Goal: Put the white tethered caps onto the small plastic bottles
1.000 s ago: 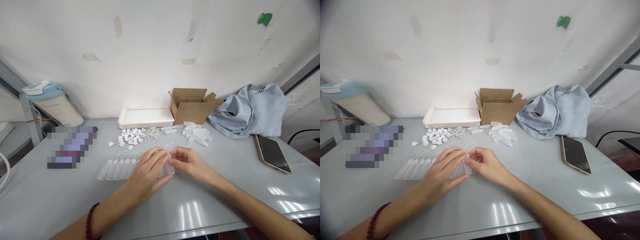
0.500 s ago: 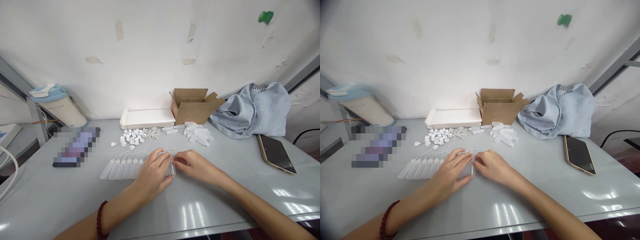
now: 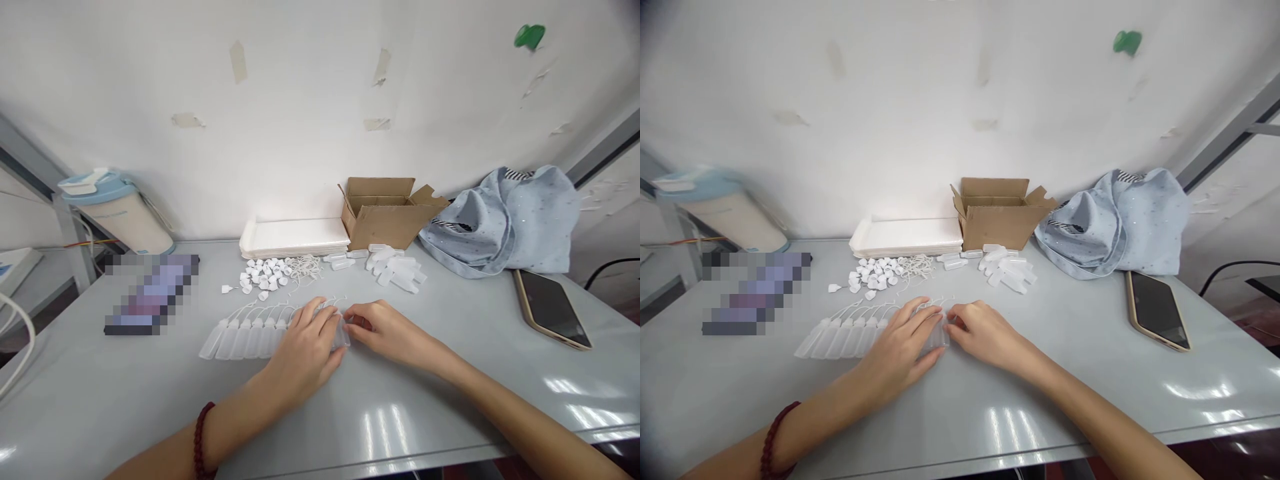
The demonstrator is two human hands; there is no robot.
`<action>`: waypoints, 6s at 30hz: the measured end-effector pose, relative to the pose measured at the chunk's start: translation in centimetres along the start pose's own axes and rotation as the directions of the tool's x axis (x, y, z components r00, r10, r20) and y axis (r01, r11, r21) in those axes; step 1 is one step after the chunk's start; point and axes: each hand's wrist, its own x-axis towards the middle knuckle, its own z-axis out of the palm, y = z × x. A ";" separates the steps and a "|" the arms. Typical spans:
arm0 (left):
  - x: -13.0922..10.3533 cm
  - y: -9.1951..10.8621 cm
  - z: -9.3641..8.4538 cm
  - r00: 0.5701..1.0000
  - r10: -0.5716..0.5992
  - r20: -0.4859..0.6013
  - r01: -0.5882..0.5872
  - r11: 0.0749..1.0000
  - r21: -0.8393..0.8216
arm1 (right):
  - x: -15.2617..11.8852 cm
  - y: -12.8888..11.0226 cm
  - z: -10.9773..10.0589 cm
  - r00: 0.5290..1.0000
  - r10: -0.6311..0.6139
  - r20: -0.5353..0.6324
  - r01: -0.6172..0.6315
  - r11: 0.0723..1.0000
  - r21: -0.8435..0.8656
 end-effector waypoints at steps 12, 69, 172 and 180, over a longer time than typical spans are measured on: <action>-0.3 -0.4 0.0 0.999 -0.034 -0.006 0.034 0.999 -0.038 | 0.0 0.2 -0.4 0.999 -0.032 -0.023 0.033 0.999 0.022; 1.2 -4.4 -5.0 0.902 -0.377 0.209 0.331 0.294 -0.897 | 1.2 2.1 -2.2 0.720 -0.168 -0.673 0.365 0.917 0.161; 0.2 -0.3 -2.5 0.952 -0.038 -0.303 -0.038 0.969 -0.242 | -0.2 -1.6 0.8 0.996 -0.089 0.005 0.023 0.308 0.951; 0.3 -0.4 -2.0 0.922 0.023 -0.387 -0.102 0.977 -0.186 | -0.4 -2.1 0.2 0.997 -0.080 0.016 0.020 0.418 0.908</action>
